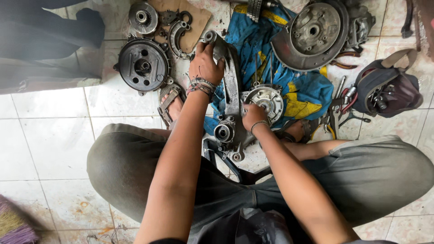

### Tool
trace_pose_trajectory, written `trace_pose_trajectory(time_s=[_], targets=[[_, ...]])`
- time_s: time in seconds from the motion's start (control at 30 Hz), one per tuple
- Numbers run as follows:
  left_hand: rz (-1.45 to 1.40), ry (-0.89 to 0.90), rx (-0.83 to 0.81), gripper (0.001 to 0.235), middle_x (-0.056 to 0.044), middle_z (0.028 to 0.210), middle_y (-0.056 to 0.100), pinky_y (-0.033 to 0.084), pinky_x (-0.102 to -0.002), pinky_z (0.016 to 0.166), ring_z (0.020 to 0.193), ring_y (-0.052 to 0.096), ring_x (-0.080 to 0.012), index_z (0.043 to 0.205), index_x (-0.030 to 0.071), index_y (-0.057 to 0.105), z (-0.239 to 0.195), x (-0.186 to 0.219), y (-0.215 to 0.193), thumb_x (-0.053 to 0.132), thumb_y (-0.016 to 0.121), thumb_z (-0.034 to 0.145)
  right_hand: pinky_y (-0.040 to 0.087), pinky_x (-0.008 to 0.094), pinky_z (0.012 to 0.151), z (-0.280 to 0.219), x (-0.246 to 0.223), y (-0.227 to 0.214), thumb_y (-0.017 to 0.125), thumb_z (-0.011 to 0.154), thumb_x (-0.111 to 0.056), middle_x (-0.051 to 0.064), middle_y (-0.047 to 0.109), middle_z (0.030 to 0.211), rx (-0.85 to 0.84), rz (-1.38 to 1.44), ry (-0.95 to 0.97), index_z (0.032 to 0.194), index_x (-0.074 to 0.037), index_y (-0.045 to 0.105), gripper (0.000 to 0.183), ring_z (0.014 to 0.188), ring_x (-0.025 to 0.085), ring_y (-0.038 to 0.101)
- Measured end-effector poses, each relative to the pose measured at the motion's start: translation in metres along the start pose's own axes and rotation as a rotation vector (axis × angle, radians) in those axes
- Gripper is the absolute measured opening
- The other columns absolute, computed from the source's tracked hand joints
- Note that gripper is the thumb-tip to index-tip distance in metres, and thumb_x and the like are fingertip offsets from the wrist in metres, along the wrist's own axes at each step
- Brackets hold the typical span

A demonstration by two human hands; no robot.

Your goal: The person sits on the floor and uses a screwdriver to work on a disassembled engine block. They manipulate internal components and adjust parts within the engine casing while surrounded by other mechanical pieces.

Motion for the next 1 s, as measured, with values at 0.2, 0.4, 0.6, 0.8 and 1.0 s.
trace_pose_trajectory(time_s=[0.2,0.4,0.6,0.8,1.0], targets=[[0.022,0.017,0.053,0.051,-0.017,0.131,0.052,0.057,-0.058,0.075,0.09,0.068,-0.0459,0.127,0.006,0.062,0.004,-0.001,0.007,0.035,0.073,0.086,0.06,0.055,0.076,-0.008,-0.028,-0.039,0.042,0.094,0.01,0.024,0.072,0.103,-0.025,-0.576,-0.181,0.144,-0.013,0.058,0.058,0.096,0.046,0.071],[0.032,-0.057,-0.041,0.061,-0.014,0.152,0.044,0.06,-0.058,0.083,0.095,0.071,-0.0436,0.142,0.011,0.056,0.003,0.003,0.005,0.038,0.072,0.089,0.065,0.042,0.077,-0.002,-0.064,-0.075,0.052,0.109,-0.012,0.012,0.075,0.093,-0.062,-0.984,-0.204,0.105,-0.005,0.075,0.024,0.086,0.026,0.073],[0.003,-0.058,-0.058,0.059,-0.014,0.147,0.047,0.059,-0.058,0.079,0.098,0.07,-0.0438,0.14,0.011,0.057,0.005,0.005,0.001,0.039,0.071,0.089,0.053,0.051,0.106,0.008,-0.066,-0.123,0.056,0.101,-0.015,0.012,0.066,0.138,-0.148,-0.634,-0.17,0.131,-0.038,0.071,0.04,0.122,0.041,0.064],[-0.03,-0.047,-0.04,0.059,-0.014,0.146,0.047,0.06,-0.057,0.078,0.095,0.07,-0.0439,0.138,0.008,0.058,0.006,0.006,0.001,0.037,0.072,0.089,0.049,0.044,0.104,0.051,-0.037,-0.137,0.068,0.089,-0.018,0.008,0.073,0.126,-0.108,-0.86,-0.281,0.117,-0.034,0.077,0.034,0.123,0.031,0.065],[-0.047,-0.047,0.009,0.051,-0.015,0.141,0.05,0.058,-0.06,0.074,0.09,0.07,-0.0475,0.129,0.011,0.063,0.005,0.005,0.003,0.037,0.073,0.086,0.062,0.046,0.076,0.059,-0.069,-0.098,0.061,0.093,-0.006,0.006,0.078,0.102,-0.161,-1.299,-0.454,0.098,-0.015,0.078,0.02,0.098,0.029,0.074]])
Point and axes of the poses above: each hand's wrist, its own z-axis towards the middle knuckle, its own y-axis out of the palm, x = y × z, the point moved 2 cm from there along z, towards the middle knuckle
